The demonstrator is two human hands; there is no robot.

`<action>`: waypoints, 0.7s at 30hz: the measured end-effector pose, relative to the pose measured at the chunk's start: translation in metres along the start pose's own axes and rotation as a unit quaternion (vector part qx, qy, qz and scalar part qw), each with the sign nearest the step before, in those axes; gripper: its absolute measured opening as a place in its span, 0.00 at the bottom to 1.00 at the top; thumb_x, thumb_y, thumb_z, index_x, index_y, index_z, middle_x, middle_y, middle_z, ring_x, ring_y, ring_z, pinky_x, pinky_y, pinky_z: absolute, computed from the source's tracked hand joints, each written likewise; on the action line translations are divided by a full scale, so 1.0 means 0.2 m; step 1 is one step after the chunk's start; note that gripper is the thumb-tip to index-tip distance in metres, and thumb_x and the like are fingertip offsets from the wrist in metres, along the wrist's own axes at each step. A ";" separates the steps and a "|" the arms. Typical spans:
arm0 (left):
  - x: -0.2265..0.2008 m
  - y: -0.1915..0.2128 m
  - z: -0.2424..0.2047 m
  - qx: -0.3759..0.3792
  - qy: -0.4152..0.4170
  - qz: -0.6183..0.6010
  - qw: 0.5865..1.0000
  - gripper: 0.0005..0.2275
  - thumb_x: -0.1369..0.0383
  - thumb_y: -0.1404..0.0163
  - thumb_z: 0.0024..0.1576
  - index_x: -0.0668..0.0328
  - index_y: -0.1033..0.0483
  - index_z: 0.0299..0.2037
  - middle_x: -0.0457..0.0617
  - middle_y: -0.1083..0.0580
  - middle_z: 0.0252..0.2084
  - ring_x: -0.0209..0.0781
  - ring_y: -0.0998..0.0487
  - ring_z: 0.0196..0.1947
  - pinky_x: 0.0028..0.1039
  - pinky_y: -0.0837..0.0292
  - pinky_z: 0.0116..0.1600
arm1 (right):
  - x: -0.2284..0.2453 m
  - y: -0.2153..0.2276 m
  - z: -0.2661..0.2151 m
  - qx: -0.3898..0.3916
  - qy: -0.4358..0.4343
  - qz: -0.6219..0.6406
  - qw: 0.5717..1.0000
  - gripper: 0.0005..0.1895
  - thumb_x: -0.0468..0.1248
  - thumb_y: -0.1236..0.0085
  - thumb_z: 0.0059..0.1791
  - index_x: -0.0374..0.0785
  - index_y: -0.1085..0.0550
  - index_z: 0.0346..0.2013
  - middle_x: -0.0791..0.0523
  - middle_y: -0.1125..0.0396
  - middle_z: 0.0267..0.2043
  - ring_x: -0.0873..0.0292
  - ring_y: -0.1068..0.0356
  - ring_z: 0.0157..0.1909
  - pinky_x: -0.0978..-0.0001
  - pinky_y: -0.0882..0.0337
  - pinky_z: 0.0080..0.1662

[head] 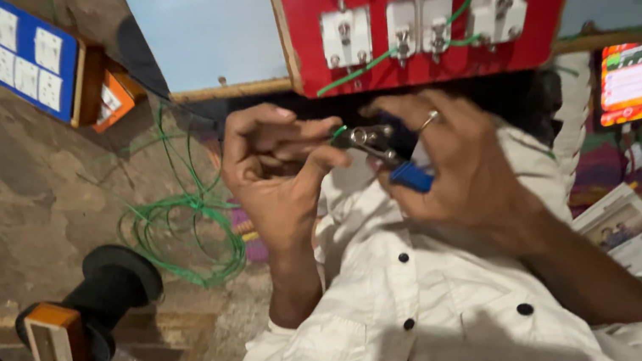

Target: The person sits on the floor and wires multiple electrical switch boards. They strip green wires, connect them to terminals on red and blue boards, and tighten connections with a screwdriver. The person handles several boards, placing some aside and continuing to wire others.

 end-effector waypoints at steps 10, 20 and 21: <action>-0.13 -0.15 -0.12 0.110 -0.254 0.282 0.918 0.17 0.68 0.42 0.57 0.62 0.39 0.25 0.52 0.35 0.27 0.39 0.38 0.24 0.26 0.46 0.29 | -0.12 -0.14 -0.15 0.087 -0.108 0.184 0.973 0.16 0.40 0.31 0.47 0.35 0.28 0.41 0.55 0.35 0.33 0.58 0.35 0.31 0.64 0.36 0.35; -0.14 -0.14 -0.03 -0.066 -0.286 0.277 0.915 0.18 0.78 0.38 0.57 0.63 0.42 0.32 0.59 0.21 0.43 0.40 0.24 0.37 0.24 0.26 0.44 | -0.05 0.17 -0.15 -0.134 -0.077 -0.053 0.987 0.21 0.33 0.35 0.47 0.33 0.30 0.52 0.48 0.37 0.49 0.52 0.35 0.49 0.62 0.33 0.47; -0.17 -0.19 -0.04 -0.047 -0.323 0.277 0.904 0.18 0.77 0.39 0.60 0.61 0.44 0.33 0.58 0.20 0.44 0.41 0.19 0.40 0.25 0.23 0.46 | -0.02 0.20 -0.13 -0.132 -0.066 -0.093 0.985 0.23 0.33 0.34 0.49 0.34 0.31 0.56 0.48 0.38 0.52 0.51 0.36 0.52 0.62 0.33 0.49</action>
Point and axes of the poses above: each hand's wrist, its own z-axis towards the middle knuckle, its own y-axis out of the back of the hand, x = y × z, the point moved 9 cm from there along z, towards the middle knuckle
